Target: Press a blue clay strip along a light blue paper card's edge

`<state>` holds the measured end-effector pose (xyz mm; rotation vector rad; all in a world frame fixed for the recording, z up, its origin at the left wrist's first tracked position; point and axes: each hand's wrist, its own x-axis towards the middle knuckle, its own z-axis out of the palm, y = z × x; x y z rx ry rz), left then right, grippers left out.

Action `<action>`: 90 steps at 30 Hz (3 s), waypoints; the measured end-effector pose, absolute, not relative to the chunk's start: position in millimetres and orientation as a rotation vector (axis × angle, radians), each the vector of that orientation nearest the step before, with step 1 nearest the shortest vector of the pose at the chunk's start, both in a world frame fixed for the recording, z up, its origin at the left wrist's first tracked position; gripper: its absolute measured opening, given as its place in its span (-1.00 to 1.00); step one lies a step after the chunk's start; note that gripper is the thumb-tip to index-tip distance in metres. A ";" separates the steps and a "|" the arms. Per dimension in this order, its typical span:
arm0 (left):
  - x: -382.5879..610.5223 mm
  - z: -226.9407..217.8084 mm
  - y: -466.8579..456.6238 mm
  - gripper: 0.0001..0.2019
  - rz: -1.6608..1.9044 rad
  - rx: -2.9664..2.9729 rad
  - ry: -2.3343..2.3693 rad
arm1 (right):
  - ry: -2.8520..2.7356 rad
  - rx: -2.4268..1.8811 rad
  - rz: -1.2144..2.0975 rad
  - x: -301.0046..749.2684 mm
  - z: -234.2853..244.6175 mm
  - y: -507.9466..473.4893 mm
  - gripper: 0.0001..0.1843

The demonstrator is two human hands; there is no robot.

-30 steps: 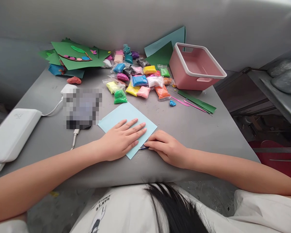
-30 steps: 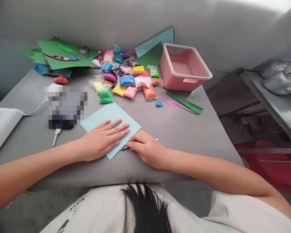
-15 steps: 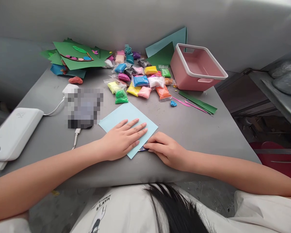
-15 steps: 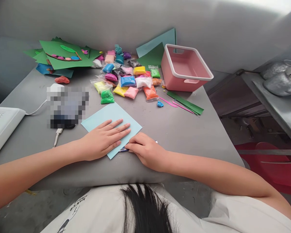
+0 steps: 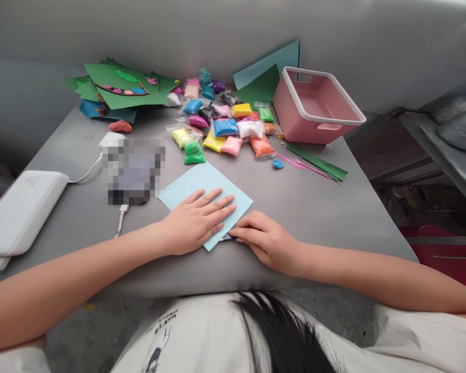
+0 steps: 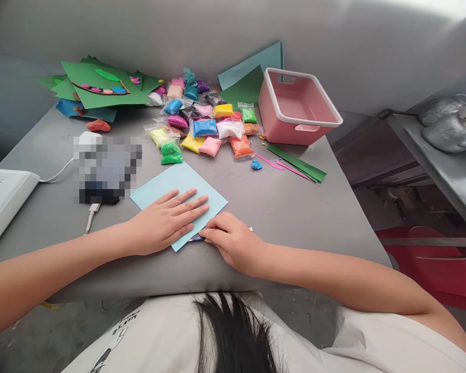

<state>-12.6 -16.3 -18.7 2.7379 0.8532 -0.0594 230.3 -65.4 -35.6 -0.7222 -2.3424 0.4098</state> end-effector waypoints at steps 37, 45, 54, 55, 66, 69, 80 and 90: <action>-14.8 -9.0 -8.8 -0.51 0.364 2.270 0.988 | -2.124 -1.487 -0.307 366.9 -42.6 2.4 -0.78; -13.4 -13.6 -5.5 -0.57 0.471 2.245 0.926 | -2.694 -0.715 0.269 269.9 -20.5 -27.3 -0.49; -17.6 -17.6 -0.6 -0.61 0.476 2.248 0.857 | -2.613 -0.252 0.684 266.3 -29.7 -50.5 -0.63; -17.8 -18.2 -1.1 -0.61 0.485 2.249 0.851 | -2.564 -0.233 0.703 268.2 -30.1 -51.7 -0.63; -19.9 -19.6 -6.8 -0.70 0.856 2.226 0.714 | -1.528 -1.247 0.808 283.1 -16.0 -12.7 -0.61; -16.5 -8.0 -9.2 -0.74 0.877 2.103 0.786 | -1.523 -1.334 0.740 279.7 0.8 0.1 -0.52; 19.2 83.2 32.3 -0.79 0.992 1.446 0.946 | -1.421 -0.605 0.994 202.7 86.0 75.3 -0.77; 28.5 78.8 55.4 -0.82 0.852 1.087 0.845 | -1.202 -0.841 1.066 150.7 70.0 137.6 -0.54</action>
